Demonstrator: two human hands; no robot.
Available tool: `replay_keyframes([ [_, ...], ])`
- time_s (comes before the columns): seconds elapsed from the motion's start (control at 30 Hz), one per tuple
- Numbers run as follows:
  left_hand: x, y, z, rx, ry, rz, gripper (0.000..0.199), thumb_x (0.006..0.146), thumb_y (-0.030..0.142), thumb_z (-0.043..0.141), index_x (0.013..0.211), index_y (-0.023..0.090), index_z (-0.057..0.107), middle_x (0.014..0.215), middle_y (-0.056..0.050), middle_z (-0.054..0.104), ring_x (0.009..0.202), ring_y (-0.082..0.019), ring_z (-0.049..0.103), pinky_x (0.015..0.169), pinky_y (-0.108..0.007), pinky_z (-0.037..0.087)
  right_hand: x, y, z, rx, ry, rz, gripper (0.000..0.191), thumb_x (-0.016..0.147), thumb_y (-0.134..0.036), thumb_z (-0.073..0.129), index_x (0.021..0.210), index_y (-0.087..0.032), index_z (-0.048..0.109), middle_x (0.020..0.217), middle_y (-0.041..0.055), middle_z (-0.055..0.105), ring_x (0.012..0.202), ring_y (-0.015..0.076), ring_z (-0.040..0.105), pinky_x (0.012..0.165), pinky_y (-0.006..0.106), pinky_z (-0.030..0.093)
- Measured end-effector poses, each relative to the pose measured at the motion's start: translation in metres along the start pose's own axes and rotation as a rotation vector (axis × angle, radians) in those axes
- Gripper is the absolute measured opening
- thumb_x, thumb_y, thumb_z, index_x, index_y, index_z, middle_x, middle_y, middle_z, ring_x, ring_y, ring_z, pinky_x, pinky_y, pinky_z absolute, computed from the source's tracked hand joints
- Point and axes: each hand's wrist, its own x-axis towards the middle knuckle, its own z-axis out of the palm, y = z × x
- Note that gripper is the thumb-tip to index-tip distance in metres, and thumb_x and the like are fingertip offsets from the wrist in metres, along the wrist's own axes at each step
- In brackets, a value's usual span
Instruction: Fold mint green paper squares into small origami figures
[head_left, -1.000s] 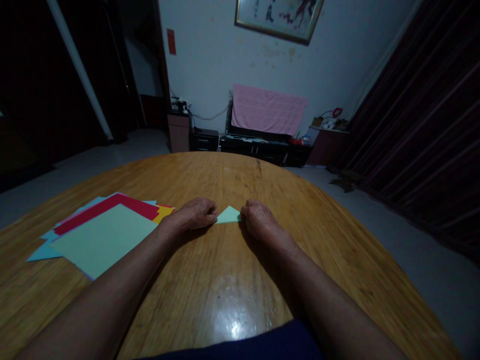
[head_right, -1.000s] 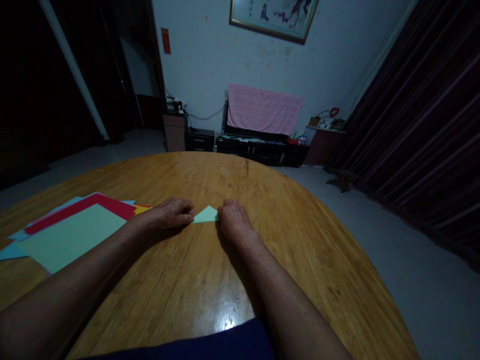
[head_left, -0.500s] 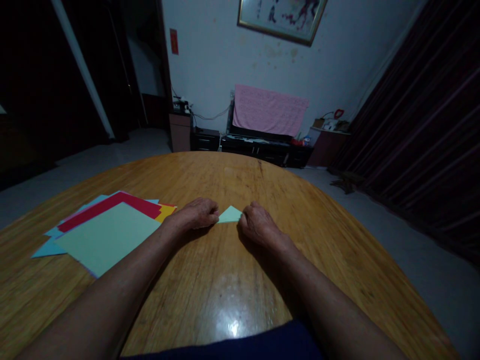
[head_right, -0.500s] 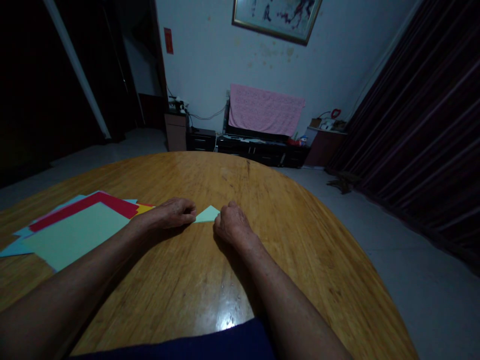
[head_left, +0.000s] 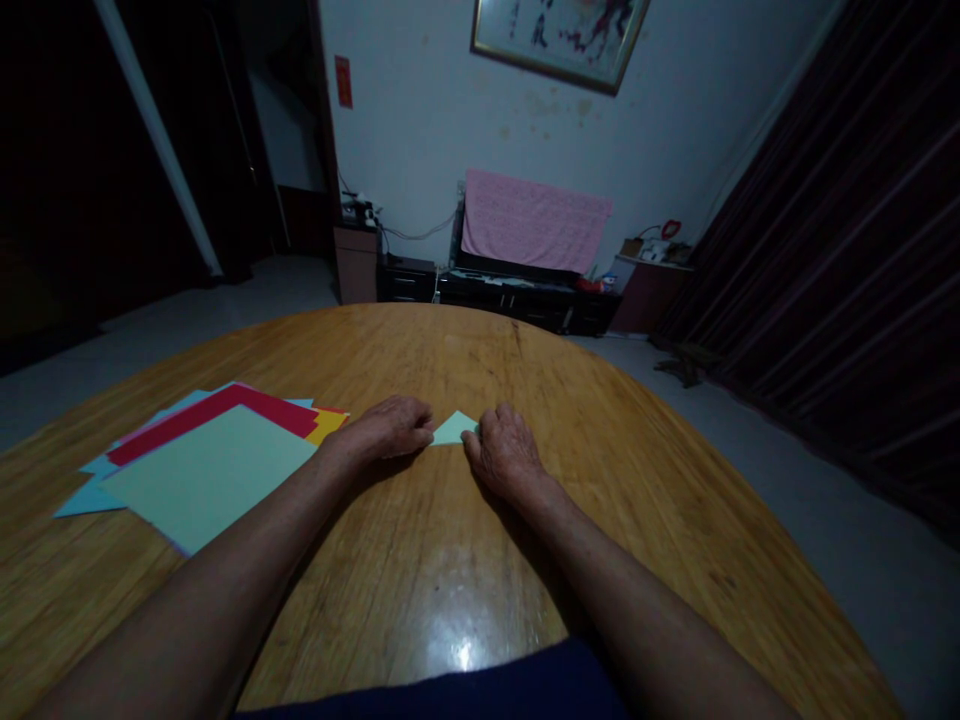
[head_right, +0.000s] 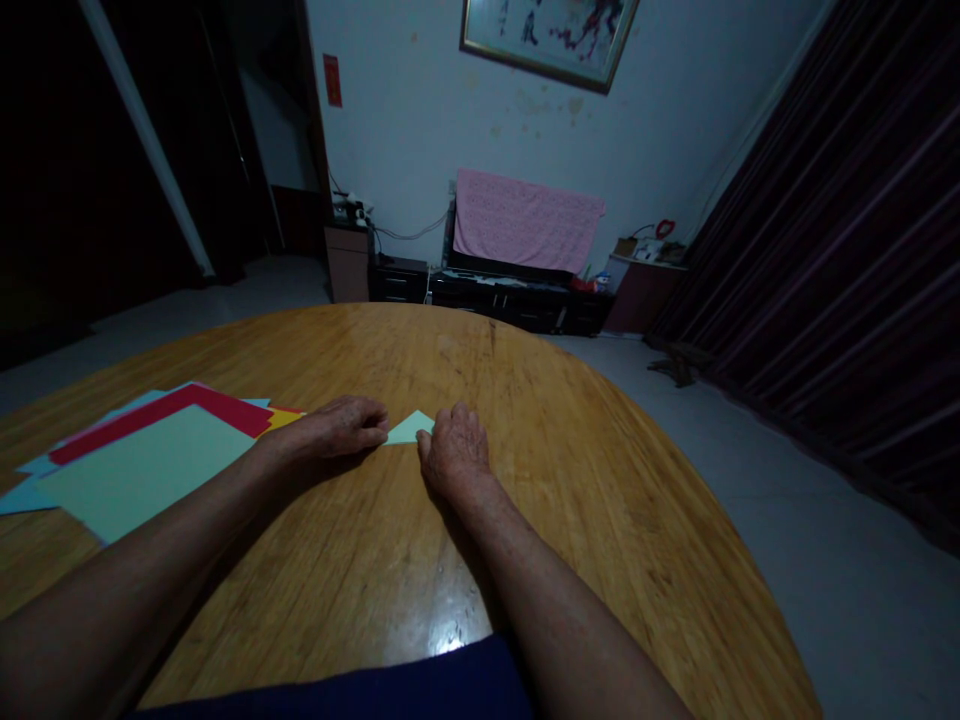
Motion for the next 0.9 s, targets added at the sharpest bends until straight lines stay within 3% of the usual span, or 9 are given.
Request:
replay_keyframes([
  [0.33,0.004,-0.007,0.004,0.018,0.007,0.023,0.018,0.078,0.032,0.046,0.079,0.02,0.06,0.076,-0.003,0.061,0.067,-0.016,0.05,0.06,-0.028,0.033,0.004,0.02,0.0,0.045,-0.019,-0.046,0.021,0.092,-0.033,0.045,0.094,-0.017,0.058,0.1,0.0104,0.054,0.091,0.021,0.049,0.076,0.031,0.037],
  [0.9,0.002,-0.006,0.003,-0.022,0.011,0.029,0.018,0.076,0.031,0.046,0.077,0.019,0.06,0.078,-0.005,0.062,0.07,-0.017,0.051,0.061,-0.029,0.033,0.005,0.039,-0.003,-0.044,-0.042,0.002,0.019,0.092,-0.024,0.042,0.097,-0.015,0.058,0.104,0.0134,0.056,0.095,0.024,0.05,0.078,0.034,0.036],
])
